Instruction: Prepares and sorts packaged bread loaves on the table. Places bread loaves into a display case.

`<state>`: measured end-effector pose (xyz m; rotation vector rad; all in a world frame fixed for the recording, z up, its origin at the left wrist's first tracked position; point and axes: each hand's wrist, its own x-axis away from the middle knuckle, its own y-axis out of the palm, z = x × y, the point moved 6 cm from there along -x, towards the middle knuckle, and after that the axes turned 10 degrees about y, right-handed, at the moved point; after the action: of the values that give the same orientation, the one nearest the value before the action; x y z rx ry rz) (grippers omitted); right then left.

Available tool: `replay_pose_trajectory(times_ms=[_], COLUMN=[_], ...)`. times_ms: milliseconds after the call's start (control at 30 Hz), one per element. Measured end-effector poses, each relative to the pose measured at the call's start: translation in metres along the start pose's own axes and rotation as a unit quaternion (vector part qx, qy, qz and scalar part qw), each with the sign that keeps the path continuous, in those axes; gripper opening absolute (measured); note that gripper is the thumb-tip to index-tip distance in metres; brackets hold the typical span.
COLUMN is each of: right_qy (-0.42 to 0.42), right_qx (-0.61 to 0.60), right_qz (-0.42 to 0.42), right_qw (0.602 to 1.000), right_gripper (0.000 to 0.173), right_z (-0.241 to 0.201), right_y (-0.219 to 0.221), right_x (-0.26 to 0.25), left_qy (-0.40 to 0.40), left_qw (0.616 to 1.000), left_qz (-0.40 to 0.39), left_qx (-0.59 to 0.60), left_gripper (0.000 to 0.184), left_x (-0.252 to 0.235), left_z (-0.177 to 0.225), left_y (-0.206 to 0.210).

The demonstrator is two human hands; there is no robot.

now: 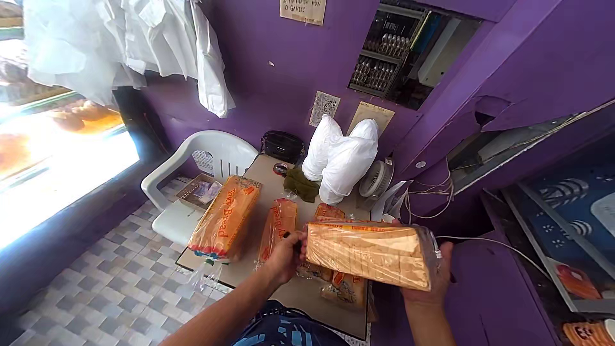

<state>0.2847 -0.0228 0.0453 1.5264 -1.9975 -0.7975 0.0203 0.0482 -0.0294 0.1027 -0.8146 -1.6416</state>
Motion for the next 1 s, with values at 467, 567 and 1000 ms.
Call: replay_pose_trajectory(times_ms=[467,567,1000], right_qy=[-0.03,-0.018,-0.205], right_qx=[0.2,0.199,0.319], right_qz=[0.208,0.189,0.083], right_qw=[0.957,0.962,0.922], right_gripper=[0.043,0.044,0.03], right_z=[0.041,0.042,-0.025], right_y=[0.031,0.033,0.045], right_x=[0.015,0.014,-0.002], left_qy=[0.192,0.204,0.485], left_qw=[0.919,0.905,0.61], left_qz=[-0.16,-0.187,-0.152], left_qx=[-0.306,-0.324,-0.608], left_gripper=[0.05,0.056,0.046], left_x=[0.026,0.026,0.048], left_z=[0.046,0.06,0.051], left_y=[0.052,0.049,0.071])
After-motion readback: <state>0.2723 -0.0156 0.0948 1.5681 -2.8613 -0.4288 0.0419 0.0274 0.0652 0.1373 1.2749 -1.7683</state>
